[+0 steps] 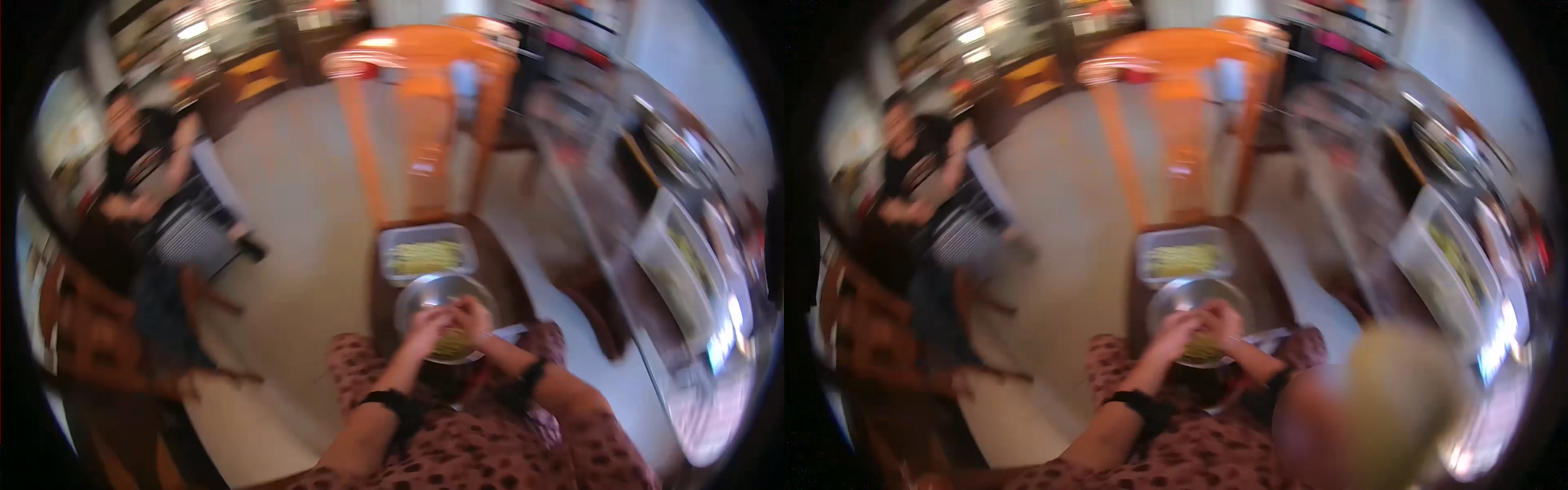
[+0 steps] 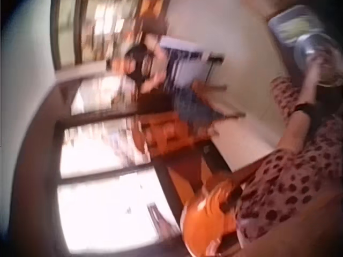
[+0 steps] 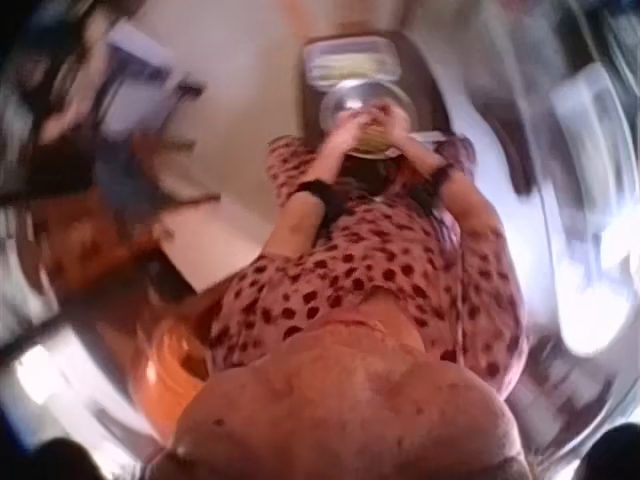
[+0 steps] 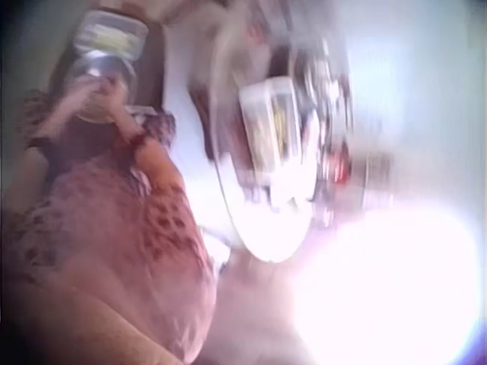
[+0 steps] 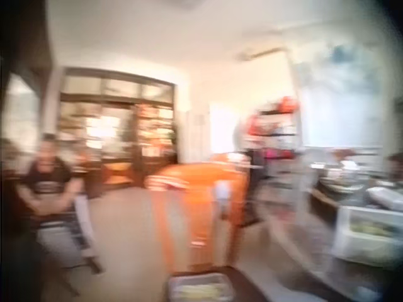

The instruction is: The recorder is shelling green beans, placing the beans into a metal bowl and the pods into a plastic container.

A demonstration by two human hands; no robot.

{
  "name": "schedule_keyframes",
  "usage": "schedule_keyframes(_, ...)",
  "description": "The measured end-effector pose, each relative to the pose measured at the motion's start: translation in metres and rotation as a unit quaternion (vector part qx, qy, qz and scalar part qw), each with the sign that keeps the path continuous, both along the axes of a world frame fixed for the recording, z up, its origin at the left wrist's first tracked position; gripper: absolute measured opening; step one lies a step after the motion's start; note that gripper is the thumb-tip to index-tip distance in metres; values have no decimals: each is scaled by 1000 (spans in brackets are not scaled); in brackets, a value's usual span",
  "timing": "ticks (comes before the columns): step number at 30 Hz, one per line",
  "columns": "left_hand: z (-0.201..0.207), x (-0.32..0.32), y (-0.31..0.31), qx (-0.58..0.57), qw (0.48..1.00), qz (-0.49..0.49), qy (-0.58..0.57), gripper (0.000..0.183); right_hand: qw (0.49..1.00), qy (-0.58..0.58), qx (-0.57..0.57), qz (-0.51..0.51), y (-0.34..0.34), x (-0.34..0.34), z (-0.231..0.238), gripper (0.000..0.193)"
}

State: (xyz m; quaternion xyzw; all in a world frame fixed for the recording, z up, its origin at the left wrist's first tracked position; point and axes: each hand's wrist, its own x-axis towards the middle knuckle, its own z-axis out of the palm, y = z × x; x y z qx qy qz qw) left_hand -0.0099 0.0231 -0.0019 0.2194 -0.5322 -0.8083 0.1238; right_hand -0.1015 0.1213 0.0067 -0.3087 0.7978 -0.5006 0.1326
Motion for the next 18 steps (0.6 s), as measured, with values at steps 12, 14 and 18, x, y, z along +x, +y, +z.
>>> schedule_keyframes(12, -5, 22, -36, 264, 949, 118, 125, 10, 955, 173, 160, 180, -65, -5, -46, 19)
schedule_keyframes(14, 9, 21, -32, 235, 957, 118, 121, 12, 954, 191, 141, 183, -72, -8, -74, 18)
schedule_keyframes(18, 13, 4, -30, 204, 967, 97, 118, 14, 960, 146, 124, 206, -73, -51, -170, 19)
